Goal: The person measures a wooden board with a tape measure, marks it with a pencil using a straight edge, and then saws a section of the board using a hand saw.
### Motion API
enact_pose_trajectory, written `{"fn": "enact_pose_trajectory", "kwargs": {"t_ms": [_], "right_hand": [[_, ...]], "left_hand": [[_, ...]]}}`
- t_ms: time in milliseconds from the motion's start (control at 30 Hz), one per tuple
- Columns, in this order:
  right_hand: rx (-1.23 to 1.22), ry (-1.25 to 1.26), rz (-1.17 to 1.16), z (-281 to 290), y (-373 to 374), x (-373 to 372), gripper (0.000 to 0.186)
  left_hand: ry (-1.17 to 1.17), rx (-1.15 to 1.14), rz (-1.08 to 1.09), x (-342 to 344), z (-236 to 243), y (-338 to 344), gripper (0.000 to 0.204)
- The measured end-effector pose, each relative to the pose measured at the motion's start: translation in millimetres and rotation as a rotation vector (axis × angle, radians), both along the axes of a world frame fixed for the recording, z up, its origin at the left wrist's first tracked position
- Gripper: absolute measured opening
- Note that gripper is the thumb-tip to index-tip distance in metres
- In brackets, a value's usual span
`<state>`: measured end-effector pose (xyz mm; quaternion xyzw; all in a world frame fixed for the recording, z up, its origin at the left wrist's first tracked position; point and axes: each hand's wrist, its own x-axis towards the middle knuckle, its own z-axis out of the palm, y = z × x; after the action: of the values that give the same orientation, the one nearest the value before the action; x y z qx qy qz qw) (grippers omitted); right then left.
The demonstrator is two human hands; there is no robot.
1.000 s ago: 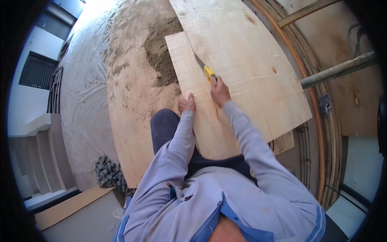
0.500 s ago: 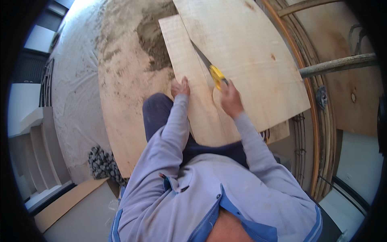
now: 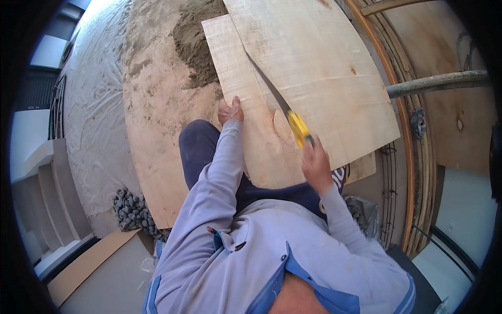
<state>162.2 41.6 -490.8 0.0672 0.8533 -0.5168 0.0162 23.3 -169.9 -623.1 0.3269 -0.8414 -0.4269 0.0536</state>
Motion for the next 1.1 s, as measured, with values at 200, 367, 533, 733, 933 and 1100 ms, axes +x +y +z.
{"fn": "enact_pose_trajectory", "kwargs": {"t_ms": [200,367,533,733,933,1100], "right_hand": [[0.106,0.095,-0.057,-56.2,-20.5,-123.2,0.027],[0.023,0.039,-0.023,-30.8,-26.1,-49.2,0.026],[-0.034,-0.029,-0.009,-4.3,-8.6,-17.1,0.026],[0.105,0.000,-0.046,-40.5,-39.7,-106.5,0.023],[-0.063,0.005,-0.006,2.5,-8.1,-6.4,0.022],[0.078,0.104,-0.089,-40.3,-32.1,-138.4,0.031]], "left_hand": [[0.064,0.036,-0.088,-0.7,-0.4,21.8,0.034],[0.031,-0.010,-0.041,2.6,-2.1,-2.7,0.035],[0.030,0.029,-0.033,2.5,17.0,-1.2,0.036],[0.015,-0.090,-0.057,-9.7,1.0,10.9,0.035],[0.030,0.018,-0.024,4.9,5.7,-3.2,0.036],[0.019,-0.049,-0.082,-6.6,-8.9,12.8,0.035]]}}
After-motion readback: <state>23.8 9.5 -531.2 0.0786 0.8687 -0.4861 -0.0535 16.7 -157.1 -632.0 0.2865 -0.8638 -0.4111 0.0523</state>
